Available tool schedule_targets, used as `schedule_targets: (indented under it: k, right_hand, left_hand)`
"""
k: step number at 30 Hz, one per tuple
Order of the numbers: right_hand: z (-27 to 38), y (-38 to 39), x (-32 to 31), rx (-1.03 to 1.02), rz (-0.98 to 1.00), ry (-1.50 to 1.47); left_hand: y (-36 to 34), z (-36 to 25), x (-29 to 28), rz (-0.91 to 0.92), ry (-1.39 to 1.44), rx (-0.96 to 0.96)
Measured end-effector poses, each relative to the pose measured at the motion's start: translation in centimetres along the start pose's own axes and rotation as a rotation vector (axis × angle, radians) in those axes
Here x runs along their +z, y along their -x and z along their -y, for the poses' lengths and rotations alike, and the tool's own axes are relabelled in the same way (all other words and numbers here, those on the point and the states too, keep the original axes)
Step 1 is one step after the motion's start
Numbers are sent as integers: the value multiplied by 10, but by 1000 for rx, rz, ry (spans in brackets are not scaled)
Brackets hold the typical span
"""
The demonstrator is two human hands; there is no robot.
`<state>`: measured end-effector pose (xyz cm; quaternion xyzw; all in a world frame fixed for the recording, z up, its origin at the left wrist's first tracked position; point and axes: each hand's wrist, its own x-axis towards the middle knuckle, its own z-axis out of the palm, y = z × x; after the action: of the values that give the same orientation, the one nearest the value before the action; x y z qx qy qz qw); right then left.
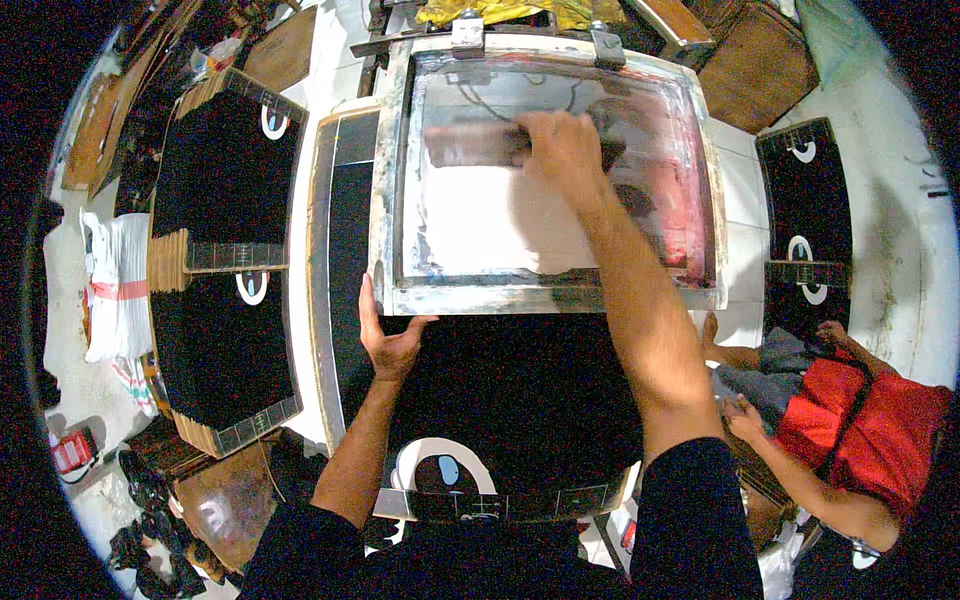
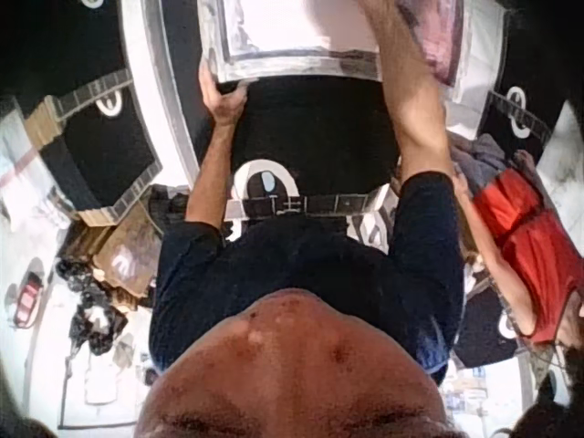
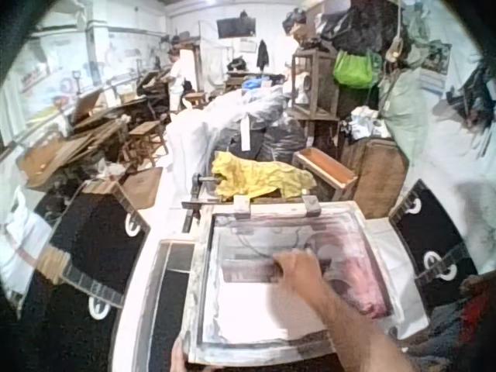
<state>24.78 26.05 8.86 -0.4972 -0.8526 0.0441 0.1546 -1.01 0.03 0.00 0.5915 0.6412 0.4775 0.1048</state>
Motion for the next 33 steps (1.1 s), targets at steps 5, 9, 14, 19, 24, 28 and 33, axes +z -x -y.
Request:
schedule_targets:
  k: [5,9,14,19,24,28,33]
  right_hand:
    - [-20,-41,17,58,36,15]
    - [26,31,7,85,-53,99]
    - [93,141,-33,163,27,9]
    - [109,166,-30,174,-160,-35]
    - [114,160,-53,90,-239,59]
    - [116,122,-114,2,-468,211]
    - [105,45,-198,-94,-646,311]
  left_hand:
    - [1,0,0,-15,-48,53]
    - [-1,-1,0,-24,-74,92]
    - [-3,-3,-2,2,-49,73]
    - [-4,-6,-2,-13,66,76]
    - [-24,-40,-22,-40,62,176]
    - [-76,-101,-52,-158,93,106]
    - [-168,-162,-78,-228,154,141]
